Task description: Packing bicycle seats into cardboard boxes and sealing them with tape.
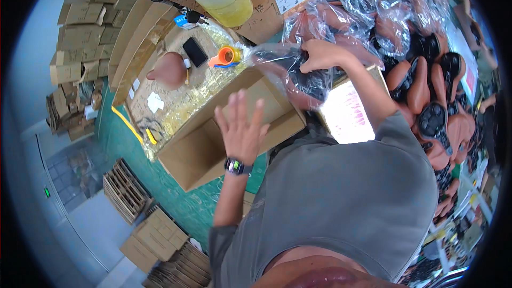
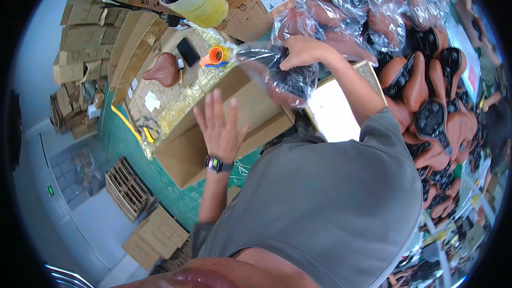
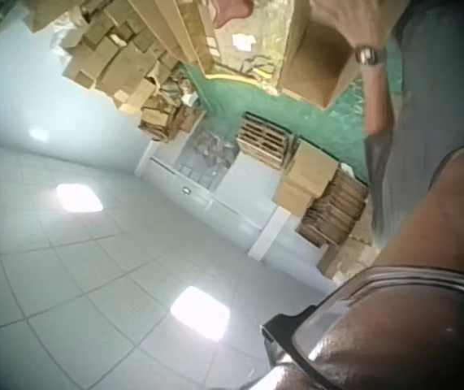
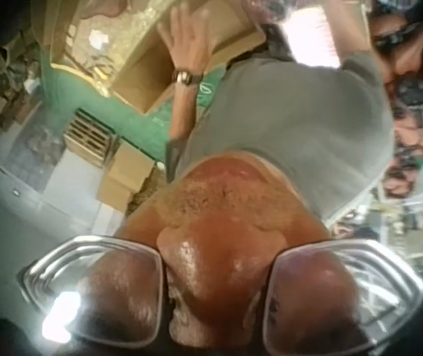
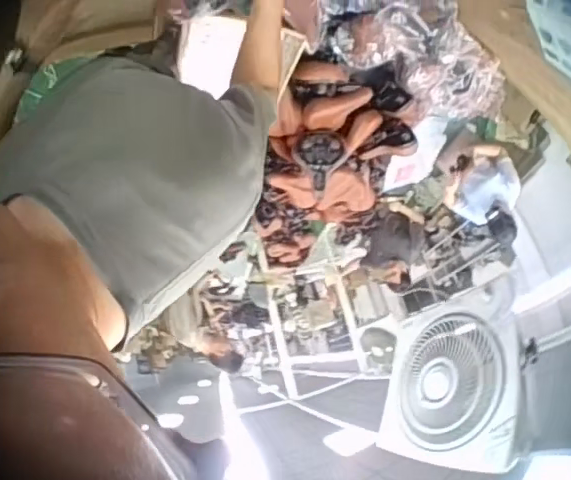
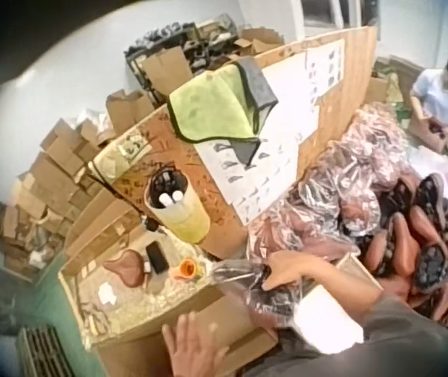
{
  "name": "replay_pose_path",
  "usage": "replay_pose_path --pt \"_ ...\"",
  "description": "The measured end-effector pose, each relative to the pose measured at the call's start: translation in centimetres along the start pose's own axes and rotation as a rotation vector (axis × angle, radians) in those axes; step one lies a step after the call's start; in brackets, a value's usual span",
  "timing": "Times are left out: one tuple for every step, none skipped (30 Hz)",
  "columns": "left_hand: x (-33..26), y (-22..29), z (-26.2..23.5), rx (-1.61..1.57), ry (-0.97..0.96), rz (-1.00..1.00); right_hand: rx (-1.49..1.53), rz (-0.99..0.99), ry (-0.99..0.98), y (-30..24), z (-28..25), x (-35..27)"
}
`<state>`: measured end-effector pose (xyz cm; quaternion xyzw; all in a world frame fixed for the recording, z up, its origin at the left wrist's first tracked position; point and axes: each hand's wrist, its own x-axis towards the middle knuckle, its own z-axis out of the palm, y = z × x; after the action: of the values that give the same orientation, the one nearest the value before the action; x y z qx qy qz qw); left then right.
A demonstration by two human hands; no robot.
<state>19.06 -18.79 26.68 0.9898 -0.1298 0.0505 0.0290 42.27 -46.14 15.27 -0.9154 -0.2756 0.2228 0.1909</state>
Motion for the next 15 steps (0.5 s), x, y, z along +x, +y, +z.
replay_pose_path --pt "2.5 0.2 0.2 0.010 -0.001 -0.027 0.369 -0.113 -0.252 -0.4 -2.2 0.1" --pt "4.5 0.3 0.6 0.096 0.005 0.096 0.730 -0.220 -0.513 -0.6 -3.4 0.7" --pt "6.1 0.4 1.2 0.172 0.010 0.236 0.850 -0.282 -0.732 0.0 -2.5 1.8" --pt "6.3 0.1 1.3 0.180 0.004 0.217 0.866 -0.291 -0.802 0.0 -1.4 2.4" --pt "6.1 -0.5 1.2 0.045 0.102 0.224 0.894 -0.388 -0.931 0.2 -1.1 3.9" --pt "5.7 -1.0 1.1 -0.086 0.201 0.229 0.918 -0.488 -1.062 -0.6 -1.3 5.7" --pt "5.7 -0.8 0.9 -0.043 0.208 0.216 1.015 -0.376 -0.835 0.0 0.6 8.1" --pt "5.1 -0.3 0.9 -0.038 0.198 0.224 1.108 -0.258 -0.591 1.4 3.5 11.3" --pt "3.0 0.2 1.0 -0.108 0.068 0.024 0.637 -0.270 -0.174 2.5 5.9 14.4" --pt "0.7 0.2 1.2 -0.177 -0.060 -0.175 0.158 -0.253 -0.094 3.8 9.1 16.6" --pt "-2.0 -0.6 2.1 -0.283 -0.077 -0.270 -0.322 -0.222 -0.005 5.4 12.5 18.4" --pt "-4.9 -1.9 3.4 -0.399 -0.091 -0.360 -0.470 -0.153 -0.020 8.1 16.2 19.6" --pt "-8.5 -3.5 4.3 -0.566 -0.146 -0.418 -0.618 -0.092 -0.039 10.0 18.7 20.6" --pt "-11.8 -4.8 4.3 -0.729 -0.207 -0.485 -0.692 -0.078 -0.149 9.9 19.3 21.6" --pt "-13.5 -4.6 3.9 -0.743 -0.107 -0.474 -0.744 -0.094 -0.143 10.3 20.1 22.0"
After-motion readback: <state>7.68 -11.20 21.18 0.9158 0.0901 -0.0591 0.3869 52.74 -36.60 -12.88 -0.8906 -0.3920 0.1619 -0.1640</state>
